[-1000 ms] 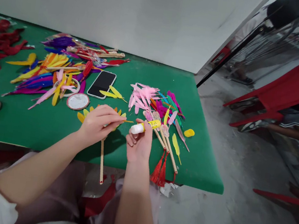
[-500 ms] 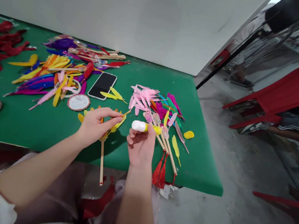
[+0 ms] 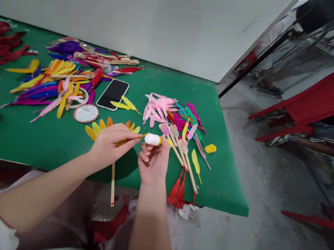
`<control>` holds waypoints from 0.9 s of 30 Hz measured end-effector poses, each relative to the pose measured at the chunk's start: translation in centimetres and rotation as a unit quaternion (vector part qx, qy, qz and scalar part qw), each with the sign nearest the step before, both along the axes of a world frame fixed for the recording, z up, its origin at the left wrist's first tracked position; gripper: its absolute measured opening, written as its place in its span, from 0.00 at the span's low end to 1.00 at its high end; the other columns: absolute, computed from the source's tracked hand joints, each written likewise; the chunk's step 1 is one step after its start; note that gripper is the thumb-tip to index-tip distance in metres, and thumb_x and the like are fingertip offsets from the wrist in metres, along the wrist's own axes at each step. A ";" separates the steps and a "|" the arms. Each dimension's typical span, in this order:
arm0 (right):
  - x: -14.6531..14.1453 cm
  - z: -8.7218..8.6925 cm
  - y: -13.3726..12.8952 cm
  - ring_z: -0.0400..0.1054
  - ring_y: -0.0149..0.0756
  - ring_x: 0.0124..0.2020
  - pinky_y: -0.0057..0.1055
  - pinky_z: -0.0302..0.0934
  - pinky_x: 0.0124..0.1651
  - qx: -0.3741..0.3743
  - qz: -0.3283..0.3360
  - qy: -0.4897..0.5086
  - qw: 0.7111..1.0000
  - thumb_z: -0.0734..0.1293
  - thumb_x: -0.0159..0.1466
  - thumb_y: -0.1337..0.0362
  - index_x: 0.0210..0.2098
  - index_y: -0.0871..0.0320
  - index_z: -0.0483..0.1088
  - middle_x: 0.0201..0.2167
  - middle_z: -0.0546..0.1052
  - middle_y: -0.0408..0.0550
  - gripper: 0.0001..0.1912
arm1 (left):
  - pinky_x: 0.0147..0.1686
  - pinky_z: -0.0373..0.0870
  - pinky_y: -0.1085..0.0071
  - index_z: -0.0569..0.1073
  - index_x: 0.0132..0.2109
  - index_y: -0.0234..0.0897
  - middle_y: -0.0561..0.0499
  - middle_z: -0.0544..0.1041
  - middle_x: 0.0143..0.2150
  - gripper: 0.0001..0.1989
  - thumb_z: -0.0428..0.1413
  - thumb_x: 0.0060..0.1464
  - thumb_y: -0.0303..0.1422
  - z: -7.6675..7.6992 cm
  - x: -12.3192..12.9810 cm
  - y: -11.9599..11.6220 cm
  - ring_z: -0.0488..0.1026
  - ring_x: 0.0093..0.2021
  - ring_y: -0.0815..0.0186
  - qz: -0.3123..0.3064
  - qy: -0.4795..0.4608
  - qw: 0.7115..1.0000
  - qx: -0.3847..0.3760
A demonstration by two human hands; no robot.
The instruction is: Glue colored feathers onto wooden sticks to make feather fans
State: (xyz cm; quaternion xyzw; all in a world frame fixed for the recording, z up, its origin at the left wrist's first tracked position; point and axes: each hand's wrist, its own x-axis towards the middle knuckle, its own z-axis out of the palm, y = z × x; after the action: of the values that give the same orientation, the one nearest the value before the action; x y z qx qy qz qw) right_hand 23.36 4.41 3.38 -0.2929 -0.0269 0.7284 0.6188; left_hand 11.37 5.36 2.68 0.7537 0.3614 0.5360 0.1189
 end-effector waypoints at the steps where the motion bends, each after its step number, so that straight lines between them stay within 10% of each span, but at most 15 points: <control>1: 0.0 0.0 0.0 0.51 0.17 0.11 0.10 0.43 0.07 -0.003 -0.001 -0.003 1.000 0.65 0.54 0.52 0.17 0.62 0.63 0.10 0.60 0.36 0.20 | 0.30 0.66 0.71 0.75 0.33 0.32 0.49 0.76 0.25 0.05 0.54 0.49 0.26 -0.1 0.0 0.0 0.70 0.26 0.70 0.000 0.008 1.000 0.014; 27: 0.0 0.1 0.0 0.51 0.17 0.11 0.10 0.44 0.08 -0.017 -0.002 -0.021 1.000 0.66 0.53 0.55 0.18 0.61 0.61 0.10 0.59 0.35 0.17 | 0.32 0.64 0.71 0.73 0.38 0.34 0.52 0.73 0.25 0.07 0.54 0.49 0.26 -0.4 -0.6 0.1 0.68 0.28 0.70 0.041 0.090 0.988 0.115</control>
State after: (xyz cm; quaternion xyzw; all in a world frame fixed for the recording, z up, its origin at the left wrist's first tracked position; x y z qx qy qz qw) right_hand 23.36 4.40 3.48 -0.3188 -0.0263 0.7211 0.6146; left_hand 10.82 5.46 2.30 0.7918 0.3374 0.5086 -0.0235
